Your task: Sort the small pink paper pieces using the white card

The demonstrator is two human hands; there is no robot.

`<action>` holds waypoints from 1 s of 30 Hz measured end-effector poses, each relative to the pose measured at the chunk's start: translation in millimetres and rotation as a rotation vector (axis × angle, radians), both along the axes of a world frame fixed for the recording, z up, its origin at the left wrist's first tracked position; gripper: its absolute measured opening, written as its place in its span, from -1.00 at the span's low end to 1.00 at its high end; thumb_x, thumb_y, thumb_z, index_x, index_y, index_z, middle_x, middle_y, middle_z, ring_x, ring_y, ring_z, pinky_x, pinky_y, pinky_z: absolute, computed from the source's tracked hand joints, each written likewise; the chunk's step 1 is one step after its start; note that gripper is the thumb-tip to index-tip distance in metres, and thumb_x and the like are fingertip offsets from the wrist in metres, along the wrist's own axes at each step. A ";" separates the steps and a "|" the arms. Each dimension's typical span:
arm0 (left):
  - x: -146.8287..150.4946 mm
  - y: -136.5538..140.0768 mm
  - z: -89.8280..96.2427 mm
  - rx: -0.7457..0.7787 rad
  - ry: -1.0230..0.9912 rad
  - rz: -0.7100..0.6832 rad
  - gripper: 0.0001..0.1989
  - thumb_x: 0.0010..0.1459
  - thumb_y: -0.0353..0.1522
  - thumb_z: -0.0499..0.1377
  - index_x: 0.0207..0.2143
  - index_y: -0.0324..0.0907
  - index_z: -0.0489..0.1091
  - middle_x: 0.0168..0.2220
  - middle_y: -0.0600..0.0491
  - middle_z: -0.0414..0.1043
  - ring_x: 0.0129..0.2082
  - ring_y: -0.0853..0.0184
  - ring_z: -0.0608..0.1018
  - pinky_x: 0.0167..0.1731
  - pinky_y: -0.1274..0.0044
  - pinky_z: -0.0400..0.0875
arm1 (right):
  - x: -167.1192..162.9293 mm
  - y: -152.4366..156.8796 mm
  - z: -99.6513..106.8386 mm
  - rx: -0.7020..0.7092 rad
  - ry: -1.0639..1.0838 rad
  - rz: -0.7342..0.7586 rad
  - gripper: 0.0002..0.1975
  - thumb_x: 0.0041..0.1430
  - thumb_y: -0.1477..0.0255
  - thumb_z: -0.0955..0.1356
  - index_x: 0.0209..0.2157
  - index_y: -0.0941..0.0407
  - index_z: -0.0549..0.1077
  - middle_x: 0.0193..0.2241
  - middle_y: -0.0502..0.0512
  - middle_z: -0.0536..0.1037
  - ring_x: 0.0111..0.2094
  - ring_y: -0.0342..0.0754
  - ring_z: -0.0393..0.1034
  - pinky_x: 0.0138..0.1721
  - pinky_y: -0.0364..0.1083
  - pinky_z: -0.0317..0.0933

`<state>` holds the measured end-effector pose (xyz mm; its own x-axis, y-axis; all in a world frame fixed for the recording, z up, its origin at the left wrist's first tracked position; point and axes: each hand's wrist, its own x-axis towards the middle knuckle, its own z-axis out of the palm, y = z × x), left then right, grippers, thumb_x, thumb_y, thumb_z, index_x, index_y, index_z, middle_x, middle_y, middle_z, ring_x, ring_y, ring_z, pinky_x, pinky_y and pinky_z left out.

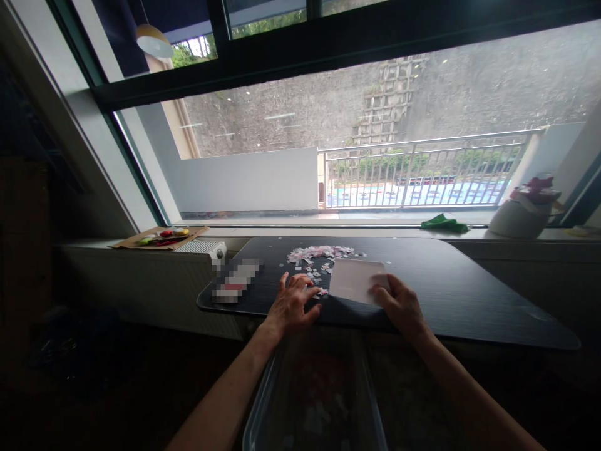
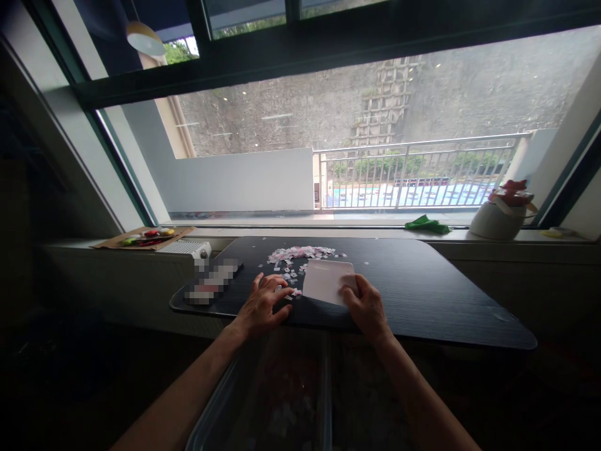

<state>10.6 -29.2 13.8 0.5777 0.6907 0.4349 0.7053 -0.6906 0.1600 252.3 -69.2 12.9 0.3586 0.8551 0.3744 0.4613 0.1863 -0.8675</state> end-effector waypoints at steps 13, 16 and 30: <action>-0.9 0.2 -1.5 0.024 -0.017 0.000 -0.65 0.08 -0.24 0.10 -0.06 -0.08 0.35 -0.03 -0.02 0.32 0.11 0.14 0.24 0.20 0.08 -0.20 | -2.5 2.4 0.4 0.007 0.078 0.044 -0.69 -0.05 0.27 0.33 -0.28 0.15 0.46 -0.45 0.08 0.55 -0.43 -0.03 0.44 -0.37 -0.04 0.33; -1.0 0.0 -0.8 0.019 -0.013 -0.006 -0.66 0.07 -0.24 0.10 -0.08 -0.08 0.36 -0.04 -0.02 0.32 0.11 0.13 0.25 0.21 0.07 -0.19 | -2.6 1.1 1.1 0.024 0.113 0.085 -0.69 -0.06 0.25 0.34 -0.30 0.16 0.46 -0.46 0.09 0.55 -0.44 -0.02 0.44 -0.38 -0.04 0.34; 0.4 -1.7 4.5 -0.026 0.001 0.014 -0.67 0.07 -0.24 0.10 -0.11 -0.11 0.39 -0.04 -0.04 0.34 0.12 0.12 0.25 0.21 0.07 -0.21 | -1.5 0.2 3.1 -0.028 0.069 -0.001 -0.69 -0.06 0.29 0.30 -0.28 0.16 0.45 -0.48 0.04 0.49 -0.46 -0.05 0.37 -0.41 -0.08 0.26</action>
